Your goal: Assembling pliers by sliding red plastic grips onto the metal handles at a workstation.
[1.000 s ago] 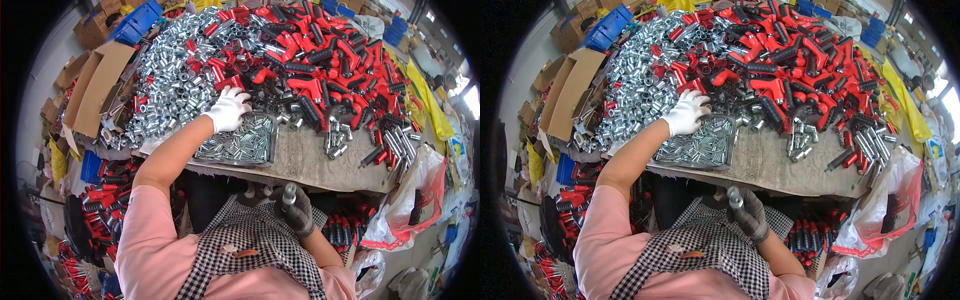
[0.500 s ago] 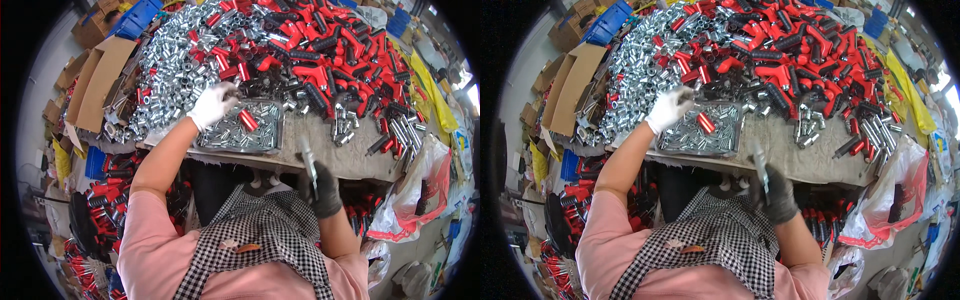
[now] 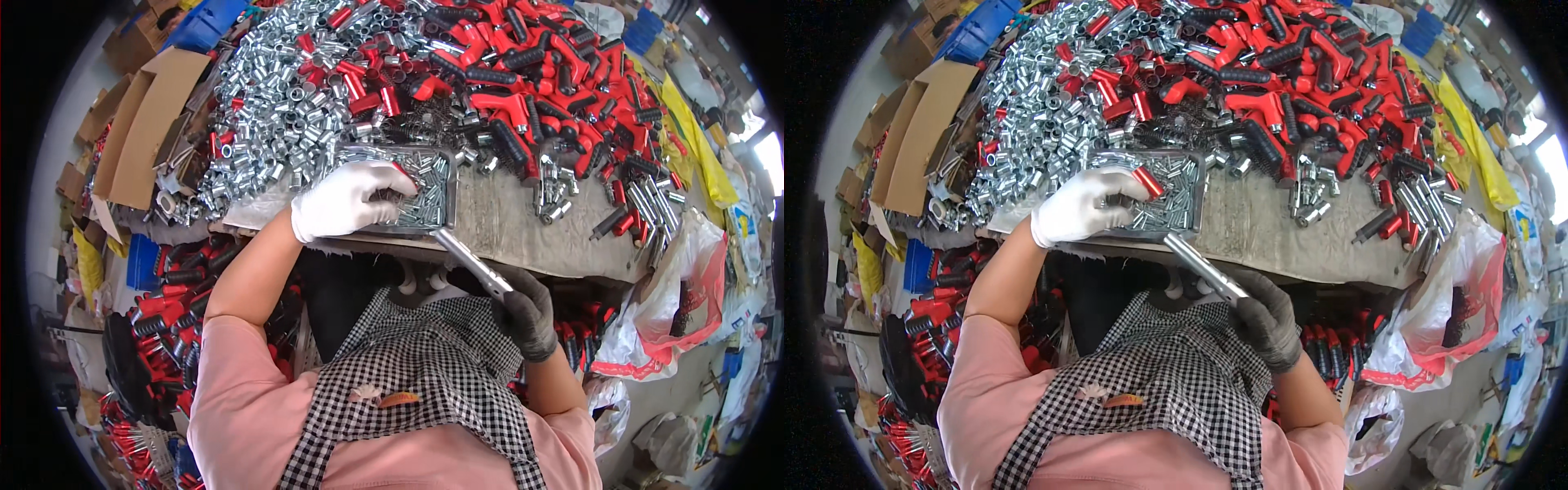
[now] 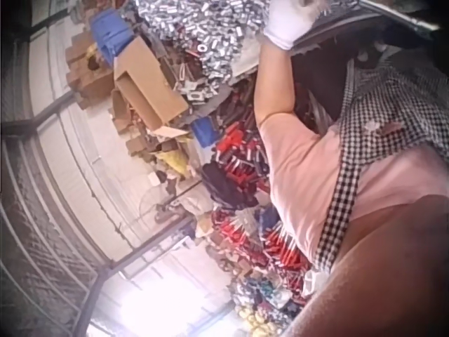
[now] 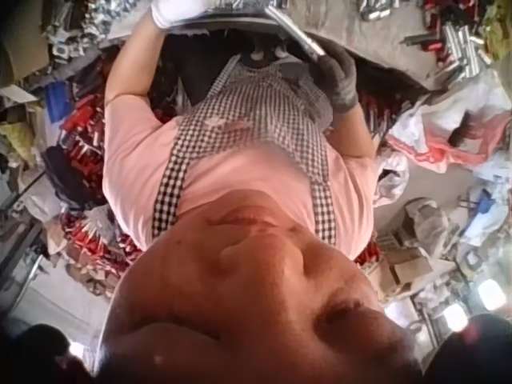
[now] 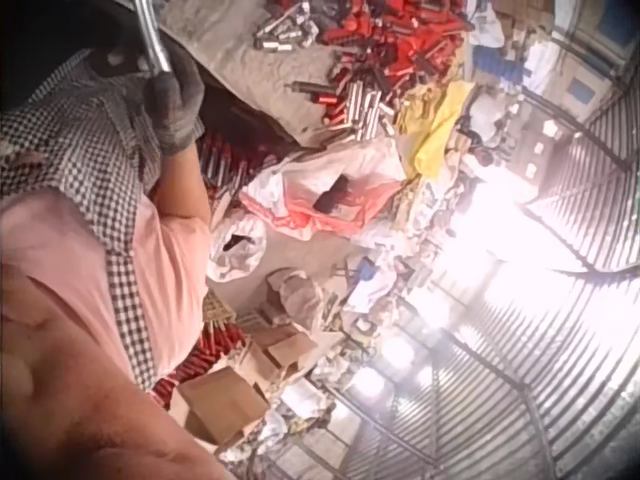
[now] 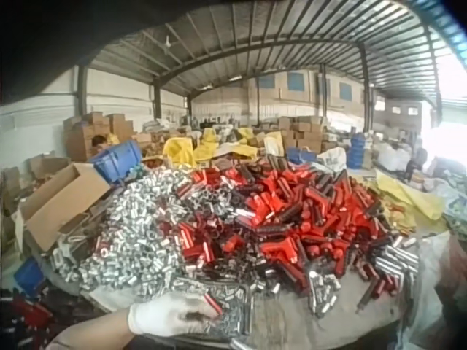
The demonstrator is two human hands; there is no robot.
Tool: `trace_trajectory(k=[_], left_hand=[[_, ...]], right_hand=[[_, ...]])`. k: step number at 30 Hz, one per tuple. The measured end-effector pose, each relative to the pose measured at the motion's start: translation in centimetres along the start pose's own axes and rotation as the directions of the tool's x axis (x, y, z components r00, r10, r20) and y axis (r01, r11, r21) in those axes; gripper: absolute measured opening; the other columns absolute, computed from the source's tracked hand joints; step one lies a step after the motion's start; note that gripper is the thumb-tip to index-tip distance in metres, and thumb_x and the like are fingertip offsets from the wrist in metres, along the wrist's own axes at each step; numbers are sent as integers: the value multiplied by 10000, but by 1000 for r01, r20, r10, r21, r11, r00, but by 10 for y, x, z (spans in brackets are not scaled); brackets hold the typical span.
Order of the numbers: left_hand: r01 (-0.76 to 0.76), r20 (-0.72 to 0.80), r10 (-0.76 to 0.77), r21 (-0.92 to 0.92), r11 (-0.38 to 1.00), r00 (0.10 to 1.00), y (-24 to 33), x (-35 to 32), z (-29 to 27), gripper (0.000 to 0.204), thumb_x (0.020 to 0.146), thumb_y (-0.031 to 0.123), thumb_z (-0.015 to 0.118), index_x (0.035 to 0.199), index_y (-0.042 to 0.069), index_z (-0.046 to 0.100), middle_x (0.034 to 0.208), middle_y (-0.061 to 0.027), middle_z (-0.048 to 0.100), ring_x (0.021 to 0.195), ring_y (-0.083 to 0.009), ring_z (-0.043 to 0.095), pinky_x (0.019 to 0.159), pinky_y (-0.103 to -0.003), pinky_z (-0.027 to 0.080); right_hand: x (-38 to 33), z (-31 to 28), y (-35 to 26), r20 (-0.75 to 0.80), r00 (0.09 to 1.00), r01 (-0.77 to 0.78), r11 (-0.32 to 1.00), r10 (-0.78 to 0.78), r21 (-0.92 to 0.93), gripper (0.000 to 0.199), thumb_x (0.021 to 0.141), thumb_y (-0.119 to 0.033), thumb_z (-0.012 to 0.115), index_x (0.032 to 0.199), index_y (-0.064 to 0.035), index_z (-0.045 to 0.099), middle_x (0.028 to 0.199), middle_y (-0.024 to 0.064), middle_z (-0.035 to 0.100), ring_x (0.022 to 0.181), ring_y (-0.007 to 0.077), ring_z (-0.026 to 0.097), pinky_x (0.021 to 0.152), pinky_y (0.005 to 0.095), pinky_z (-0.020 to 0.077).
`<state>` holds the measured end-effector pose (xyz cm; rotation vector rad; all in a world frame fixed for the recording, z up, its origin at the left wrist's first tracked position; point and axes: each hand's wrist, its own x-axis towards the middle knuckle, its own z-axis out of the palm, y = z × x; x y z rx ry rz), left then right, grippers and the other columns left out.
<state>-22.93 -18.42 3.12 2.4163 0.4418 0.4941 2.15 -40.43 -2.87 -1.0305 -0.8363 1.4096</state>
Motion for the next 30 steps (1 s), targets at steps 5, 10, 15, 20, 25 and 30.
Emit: trace_trajectory(k=[5, 10, 15, 20, 25, 30], left_hand=[[61, 147, -47, -92, 994, 988, 22, -12, 7, 378, 727, 137, 779, 1071, 19, 675, 1061, -149, 665, 1009, -315, 637, 900, -385, 492], [93, 95, -72, -242, 966, 993, 28, -15, 11, 398, 697, 162, 816, 1033, -5, 686, 978, -132, 689, 923, -273, 662, 843, -348, 507], [95, 127, -60, -300, 949, 990, 36, -9, 27, 352, 709, 159, 800, 1011, 17, 689, 940, -124, 685, 878, -261, 663, 793, -354, 512], [-149, 56, 156, -121, 981, 986, 45, -3, 58, 395, 683, 232, 835, 998, 43, 690, 887, -136, 668, 767, -321, 650, 672, -377, 520], [-440, 12, 441, -21, 898, 898, 39, -7, 74, 313, 692, 207, 805, 919, 47, 661, 879, -99, 652, 763, -289, 652, 609, -382, 523], [-291, 91, 292, -21, 956, 952, 33, 1, 80, 343, 712, 224, 789, 977, 42, 667, 881, -110, 649, 775, -303, 643, 663, -389, 523]], right_hand=[[-1, -9, 3, 98, 988, 140, 966, -121, -219, 471, 843, -204, 587, 1224, 72, 581, 1034, 98, 690, 963, 179, 632, 880, 308, 493], [1, -8, 3, 146, 940, 341, 840, -308, -423, 437, 812, -232, 597, 1136, 59, 632, 854, 64, 667, 690, 127, 583, 657, 255, 471], [7, -16, 15, 192, 872, 481, 722, -450, -496, 388, 801, -161, 545, 1126, 27, 641, 855, 147, 703, 734, 235, 690, 701, 318, 533], [23, 6, 12, 351, 801, 599, 636, -485, -487, 376, 858, -79, 534, 1228, -17, 559, 1002, 91, 692, 869, 190, 668, 771, 335, 523], [20, 4, 10, 355, 869, 494, 642, -344, -586, 460, 834, -16, 580, 1282, -30, 477, 930, 87, 652, 785, 181, 635, 728, 307, 511], [19, -2, 18, 239, 906, 422, 688, -350, -591, 451, 851, -27, 591, 1291, -9, 495, 964, 97, 662, 850, 178, 644, 775, 313, 514]])
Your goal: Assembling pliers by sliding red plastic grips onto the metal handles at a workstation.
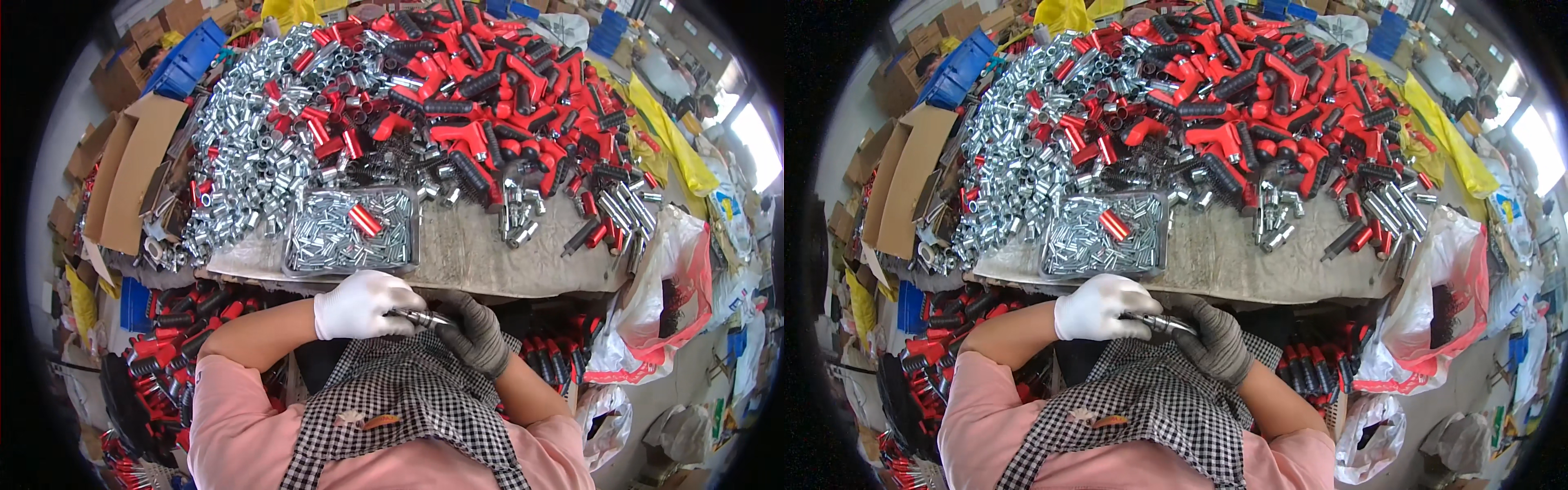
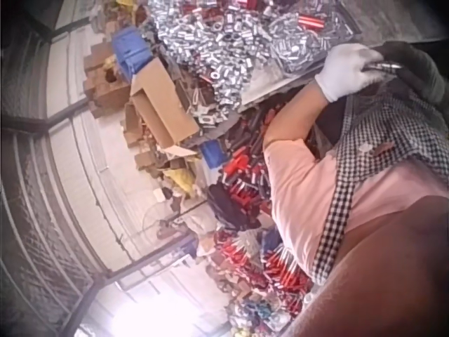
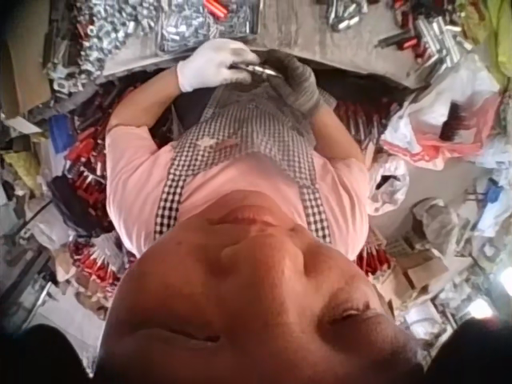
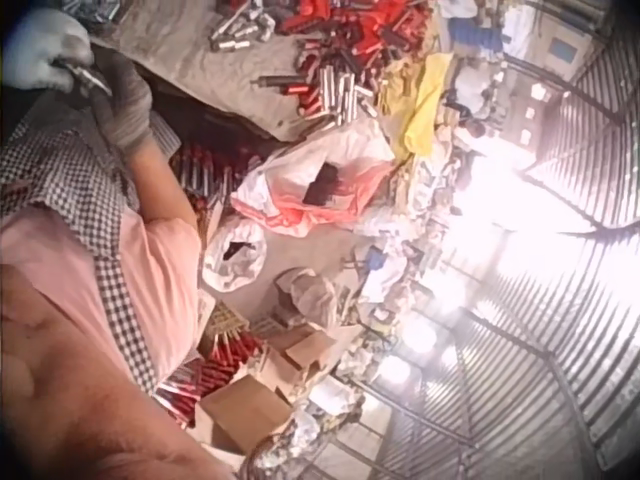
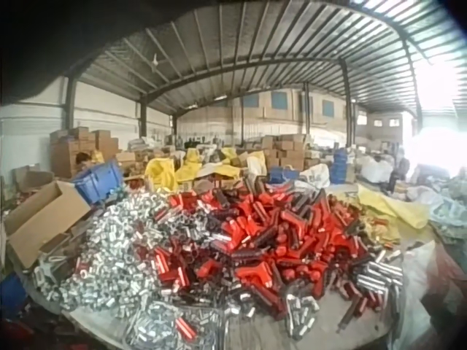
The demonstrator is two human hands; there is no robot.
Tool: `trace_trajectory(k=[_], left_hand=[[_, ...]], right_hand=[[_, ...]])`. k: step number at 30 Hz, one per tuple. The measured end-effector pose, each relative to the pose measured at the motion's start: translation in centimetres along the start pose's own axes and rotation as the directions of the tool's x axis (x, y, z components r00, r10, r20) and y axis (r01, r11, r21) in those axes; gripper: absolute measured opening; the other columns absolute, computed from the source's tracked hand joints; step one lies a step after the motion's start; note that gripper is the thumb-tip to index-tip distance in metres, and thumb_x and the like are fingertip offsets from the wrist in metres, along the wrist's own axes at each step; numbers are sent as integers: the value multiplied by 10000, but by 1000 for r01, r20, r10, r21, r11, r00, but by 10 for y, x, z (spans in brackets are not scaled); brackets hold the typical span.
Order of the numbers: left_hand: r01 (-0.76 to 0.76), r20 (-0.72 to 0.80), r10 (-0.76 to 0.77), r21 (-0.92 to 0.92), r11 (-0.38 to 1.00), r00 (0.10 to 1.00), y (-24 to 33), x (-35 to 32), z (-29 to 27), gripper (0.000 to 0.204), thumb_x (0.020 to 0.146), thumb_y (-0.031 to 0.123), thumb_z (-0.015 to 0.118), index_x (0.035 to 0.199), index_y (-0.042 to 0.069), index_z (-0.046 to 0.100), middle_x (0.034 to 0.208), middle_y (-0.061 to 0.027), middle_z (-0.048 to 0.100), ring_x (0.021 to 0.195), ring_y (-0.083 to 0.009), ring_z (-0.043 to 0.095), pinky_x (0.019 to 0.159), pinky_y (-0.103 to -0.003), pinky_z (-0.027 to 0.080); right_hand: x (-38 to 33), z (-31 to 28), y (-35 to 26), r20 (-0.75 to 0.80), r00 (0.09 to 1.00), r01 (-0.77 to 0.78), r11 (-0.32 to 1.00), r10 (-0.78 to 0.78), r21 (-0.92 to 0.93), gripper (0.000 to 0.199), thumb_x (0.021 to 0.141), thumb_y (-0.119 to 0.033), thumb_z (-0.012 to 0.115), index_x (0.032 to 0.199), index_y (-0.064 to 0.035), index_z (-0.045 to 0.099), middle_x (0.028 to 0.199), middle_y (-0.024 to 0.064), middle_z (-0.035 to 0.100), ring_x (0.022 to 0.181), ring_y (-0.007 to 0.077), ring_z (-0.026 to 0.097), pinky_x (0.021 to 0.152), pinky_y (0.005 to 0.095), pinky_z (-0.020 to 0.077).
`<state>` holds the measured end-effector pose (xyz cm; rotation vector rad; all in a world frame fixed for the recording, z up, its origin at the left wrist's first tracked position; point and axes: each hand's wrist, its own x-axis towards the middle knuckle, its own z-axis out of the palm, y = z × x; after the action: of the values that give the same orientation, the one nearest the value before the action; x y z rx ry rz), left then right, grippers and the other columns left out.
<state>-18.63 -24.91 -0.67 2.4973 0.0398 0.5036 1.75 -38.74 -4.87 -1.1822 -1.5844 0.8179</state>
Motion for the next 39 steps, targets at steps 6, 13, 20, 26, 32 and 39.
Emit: trace_trajectory(k=[6, 13, 20, 26, 32, 39], left_hand=[[72, 290, -155, 277, 958, 944, -4, 21, 13, 334, 761, 348, 719, 919, 67, 632, 780, -83, 641, 734, -287, 635, 629, -393, 499], [-78, 272, 3, 265, 961, 962, -9, 64, 12, 299, 777, 348, 698, 836, 74, 591, 728, -72, 593, 684, -274, 629, 565, -393, 488], [113, 328, -132, 75, 991, 936, -37, 125, -22, 532, 675, 470, 758, 999, 59, 664, 870, -143, 654, 808, -332, 643, 691, -419, 509], [307, -55, -344, 598, 740, 937, -192, 190, -59, 303, 913, 250, 435, 846, 14, 613, 944, -208, 646, 923, -416, 605, 848, -488, 474], [558, -348, -443, 610, 563, 826, -268, 257, -45, 306, 891, 259, 529, 977, -3, 661, 1014, -249, 652, 971, -394, 635, 874, -469, 502], [607, -117, -675, 566, 558, 729, -275, 285, -59, 380, 832, 333, 604, 1023, 23, 711, 1053, -228, 676, 999, -371, 658, 885, -451, 518]], right_hand=[[-6, -9, 11, 53, 978, -208, 947, 201, 244, 403, 904, -58, 588, 1295, 18, 527, 1117, 93, 663, 1030, 147, 612, 918, 311, 485], [5, -26, 24, -80, 993, 67, 965, -90, -254, 662, 669, -224, 881, 1234, -33, 593, 975, 121, 711, 867, 232, 710, 752, 328, 557], [12, -53, 48, -208, 966, 86, 948, -155, -308, 419, 722, -164, 841, 1078, -29, 667, 842, 108, 708, 709, 230, 700, 651, 312, 548], [24, -73, 72, -311, 888, -194, 889, 339, 415, 303, 827, -133, 758, 1068, 21, 655, 879, 53, 676, 787, 111, 608, 708, 275, 508], [37, -66, 109, -340, 851, -148, 804, 400, 576, 288, 819, -102, 754, 1056, 29, 656, 885, 41, 663, 778, 118, 595, 708, 265, 492], [39, -64, 109, -394, 854, -75, 828, 341, 556, 273, 831, -112, 748, 1035, 32, 639, 845, 66, 669, 716, 125, 606, 650, 264, 497]])
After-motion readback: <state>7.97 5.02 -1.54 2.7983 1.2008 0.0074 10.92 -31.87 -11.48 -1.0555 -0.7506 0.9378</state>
